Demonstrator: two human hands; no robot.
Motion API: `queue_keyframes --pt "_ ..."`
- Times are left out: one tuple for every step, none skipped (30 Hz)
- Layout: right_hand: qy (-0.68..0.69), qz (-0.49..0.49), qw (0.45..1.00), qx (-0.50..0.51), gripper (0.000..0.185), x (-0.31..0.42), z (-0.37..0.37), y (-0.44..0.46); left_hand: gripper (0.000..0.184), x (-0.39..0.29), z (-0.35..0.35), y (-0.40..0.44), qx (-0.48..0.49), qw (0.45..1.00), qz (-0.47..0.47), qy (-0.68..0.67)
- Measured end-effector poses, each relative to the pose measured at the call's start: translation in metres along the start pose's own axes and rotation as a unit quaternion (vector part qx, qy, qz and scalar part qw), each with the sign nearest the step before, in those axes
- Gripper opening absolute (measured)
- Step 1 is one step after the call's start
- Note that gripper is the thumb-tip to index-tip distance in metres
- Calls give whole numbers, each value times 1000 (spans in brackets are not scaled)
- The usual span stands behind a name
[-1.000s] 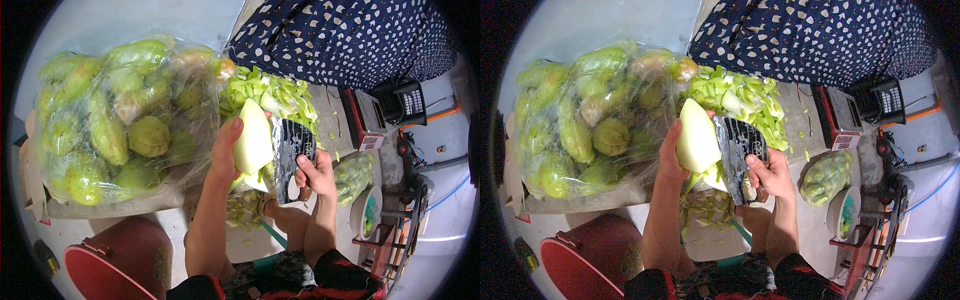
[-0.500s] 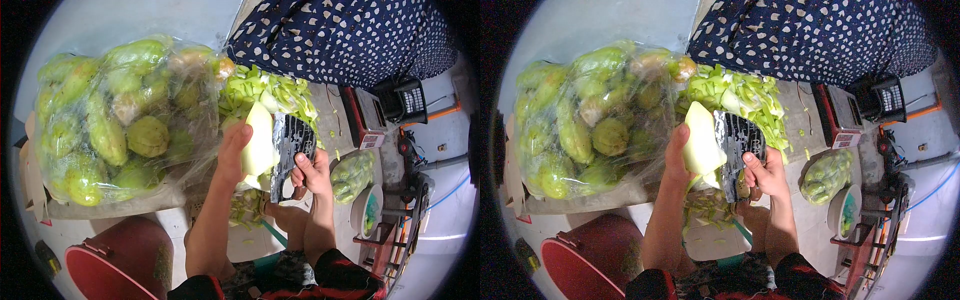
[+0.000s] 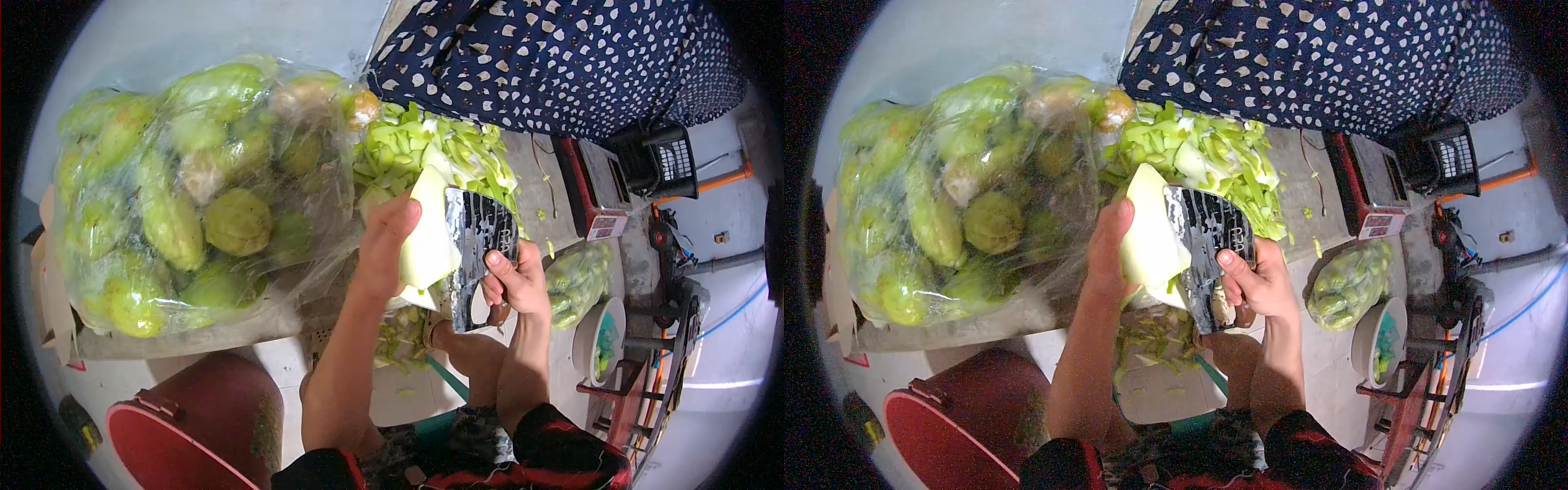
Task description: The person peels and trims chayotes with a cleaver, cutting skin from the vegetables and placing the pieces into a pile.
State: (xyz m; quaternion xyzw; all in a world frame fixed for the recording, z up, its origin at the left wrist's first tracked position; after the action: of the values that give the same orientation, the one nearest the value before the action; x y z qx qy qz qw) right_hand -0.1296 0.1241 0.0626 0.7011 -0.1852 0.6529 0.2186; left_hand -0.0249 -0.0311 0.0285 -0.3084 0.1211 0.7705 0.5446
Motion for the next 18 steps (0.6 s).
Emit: queue_keyframes --pt "5 -11 1000 -8 30 -2 1 0 44 -1 2 -1 -8 1000 2 -16" --pt "10 -25 1000 -5 29 -3 1 1 44 -2 3 -1 -6 1000 5 -15" --pt "10 -26 1000 -5 29 -2 3 2 43 -2 4 -1 2 1000 13 -28" --pt "21 -28 999 -9 29 -1 5 2 43 0 3 -1 9 999 21 -42" --pt "33 -28 999 -13 29 -1 7 2 43 5 1 0 8 999 21 -42" --pt "49 -34 998 -28 27 -2 10 3 42 12 -1 2 -7 1000 10 -27" --pt "49 -34 998 -28 27 -3 14 4 41 17 -3 4 -22 1000 -2 -12" --pt "61 -41 996 -42 26 -2 15 6 41 19 -3 4 -21 1000 -3 -11" --pt "71 -49 995 -57 26 -1 16 5 40 17 1 3 -10 1000 -11 -6" --pt "78 -50 994 -52 25 -2 15 5 40 17 4 4 3 1000 -18 -1" --pt "76 -52 994 -52 25 -1 15 6 40 17 4 6 5 1000 -18 -2" --pt "76 -51 994 -52 26 -1 15 6 40 18 3 8 8 1000 -21 -13" --pt "78 -48 994 -51 27 -2 17 7 39 19 2 8 9 999 -24 -23" --pt "79 -47 995 -49 27 -4 18 6 39 18 0 7 7 999 -24 -24" --pt "82 -47 994 -49 27 -6 19 6 39 18 -1 7 4 999 -36 -26" --pt "85 -49 994 -48 27 -6 19 6 38 17 -1 8 4 999 -47 -27" --pt "85 -50 994 -47 27 -3 18 7 38 14 0 6 4 999 -46 -27" --pt "62 -39 997 -37 28 0 17 6 37 12 3 4 14 998 -64 -18"
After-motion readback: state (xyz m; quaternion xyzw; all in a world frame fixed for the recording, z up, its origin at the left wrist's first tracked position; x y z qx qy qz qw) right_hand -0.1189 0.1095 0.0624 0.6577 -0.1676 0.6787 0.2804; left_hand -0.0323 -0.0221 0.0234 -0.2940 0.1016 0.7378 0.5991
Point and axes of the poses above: each hand's wrist, its own y-axis towards the middle knuckle, its own z-axis out of the palm, x = y × z, the point moved 4 cm from there along y, towards the middle knuckle, and after that the axes turned 15 degrees about -z, right-handed, at the moved point
